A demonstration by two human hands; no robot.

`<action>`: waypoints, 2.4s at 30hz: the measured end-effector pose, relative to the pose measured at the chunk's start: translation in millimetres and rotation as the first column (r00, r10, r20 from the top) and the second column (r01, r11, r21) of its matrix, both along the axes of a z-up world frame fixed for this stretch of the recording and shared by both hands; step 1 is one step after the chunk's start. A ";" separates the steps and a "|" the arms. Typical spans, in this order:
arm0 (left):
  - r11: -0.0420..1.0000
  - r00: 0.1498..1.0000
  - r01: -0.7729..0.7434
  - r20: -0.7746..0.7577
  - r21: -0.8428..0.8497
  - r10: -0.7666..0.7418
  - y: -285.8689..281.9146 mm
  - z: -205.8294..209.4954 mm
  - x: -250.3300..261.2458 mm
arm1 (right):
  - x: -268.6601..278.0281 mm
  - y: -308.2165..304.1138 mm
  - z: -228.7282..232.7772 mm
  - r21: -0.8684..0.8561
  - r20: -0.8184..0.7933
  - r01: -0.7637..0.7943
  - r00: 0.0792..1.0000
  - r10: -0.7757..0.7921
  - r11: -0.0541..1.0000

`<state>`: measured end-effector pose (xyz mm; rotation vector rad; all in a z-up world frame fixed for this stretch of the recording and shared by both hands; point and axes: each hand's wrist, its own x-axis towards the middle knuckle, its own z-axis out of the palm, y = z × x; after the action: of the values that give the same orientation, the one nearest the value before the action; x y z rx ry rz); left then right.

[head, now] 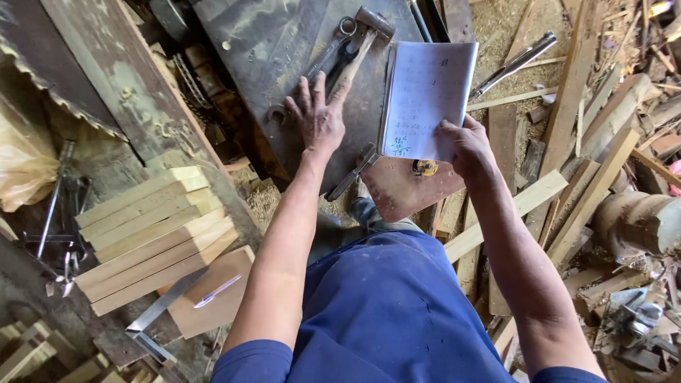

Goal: The person uses a square and a pen to mark straight lines on wooden blocks, then refers to a notebook for measurements and marks another block using a ruler and a pen.

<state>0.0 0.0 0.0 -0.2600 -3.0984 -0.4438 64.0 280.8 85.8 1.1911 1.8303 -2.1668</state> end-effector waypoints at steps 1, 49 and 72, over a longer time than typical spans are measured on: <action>1.000 1.000 -0.008 0.013 0.021 0.008 -0.4 -5.4 -5.4 | -10.3 2.8 5.9 0.053 0.152 -0.125 0.982 0.115 0.991; 0.984 0.965 -0.154 -0.228 -0.085 0.131 -47.7 -25.9 -133.3 | -135.7 -80.2 -78.7 0.622 0.553 -0.746 0.202 0.809 -0.239; 0.993 0.979 0.103 -0.186 0.065 -0.089 -91.4 -6.1 -122.8 | -86.0 -84.7 -105.4 0.850 0.259 -0.524 0.505 0.824 0.053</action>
<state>-122.8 -91.4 -6.1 -0.4256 -2.8931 -0.5055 -22.0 196.0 -19.6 -0.2910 2.8841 -0.7389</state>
